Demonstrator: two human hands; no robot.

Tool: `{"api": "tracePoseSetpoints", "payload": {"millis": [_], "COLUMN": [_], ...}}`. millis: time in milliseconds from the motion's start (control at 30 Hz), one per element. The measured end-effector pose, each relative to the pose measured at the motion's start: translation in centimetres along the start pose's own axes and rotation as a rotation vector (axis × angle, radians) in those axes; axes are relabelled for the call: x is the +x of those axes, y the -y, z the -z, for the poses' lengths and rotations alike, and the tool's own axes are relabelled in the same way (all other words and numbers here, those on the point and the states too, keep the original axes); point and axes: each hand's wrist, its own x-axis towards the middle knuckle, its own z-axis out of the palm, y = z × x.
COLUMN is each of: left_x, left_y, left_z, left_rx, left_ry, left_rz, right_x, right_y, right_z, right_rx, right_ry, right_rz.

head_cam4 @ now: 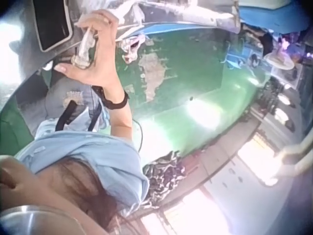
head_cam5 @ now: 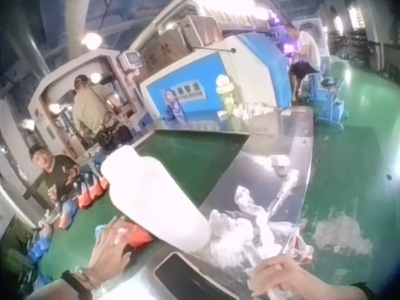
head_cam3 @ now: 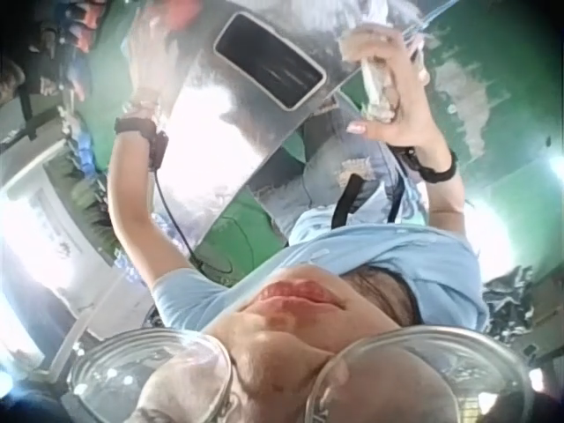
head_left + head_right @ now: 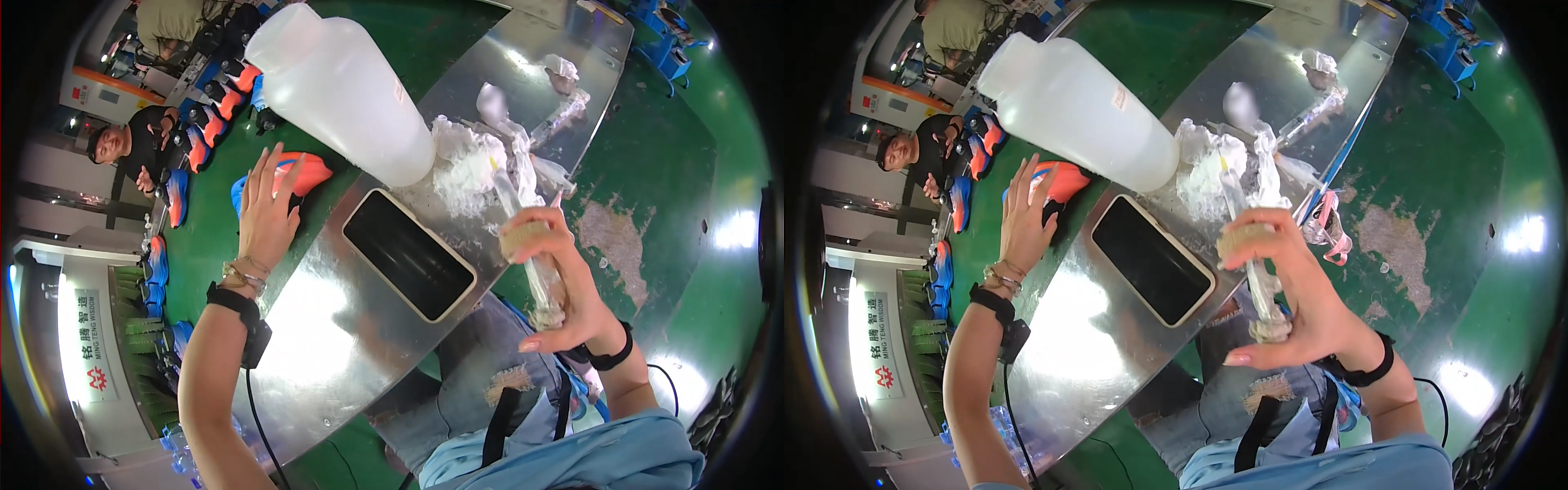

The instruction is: Applying glue to the seams of a shoe using a syringe.

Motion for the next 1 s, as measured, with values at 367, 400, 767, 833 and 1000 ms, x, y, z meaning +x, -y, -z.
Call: {"api": "tracePoseSetpoints", "payload": {"millis": [367, 400, 767, 833, 1000], "left_x": [9.0, 9.2, -4.9, -9.5, -23.3], "left_y": [1.8, 2.0, 1.4, 0.0, -3.4], "left_z": [-2.8, -2.5, 8.9, 12.9, 17.7], "left_rx": [0.303, 0.311, 0.026, -0.147, -0.649], "left_ry": [0.521, 0.639, -0.087, -0.239, -0.698], "left_rz": [-0.052, -0.016, 0.277, 0.585, 0.871], "right_x": [-1.8, -1.8, -2.7, -2.4, -1.5], "right_y": [-1.0, -1.1, -1.1, -1.5, -2.0], "right_z": [-0.2, -0.5, -1.7, -1.2, -2.5], "right_rx": [0.122, 0.130, 0.295, 0.247, 0.111], "right_ry": [-0.134, -0.119, -0.189, -0.179, -0.197], "right_rz": [-0.036, -0.032, 0.006, 0.041, 0.072]}}
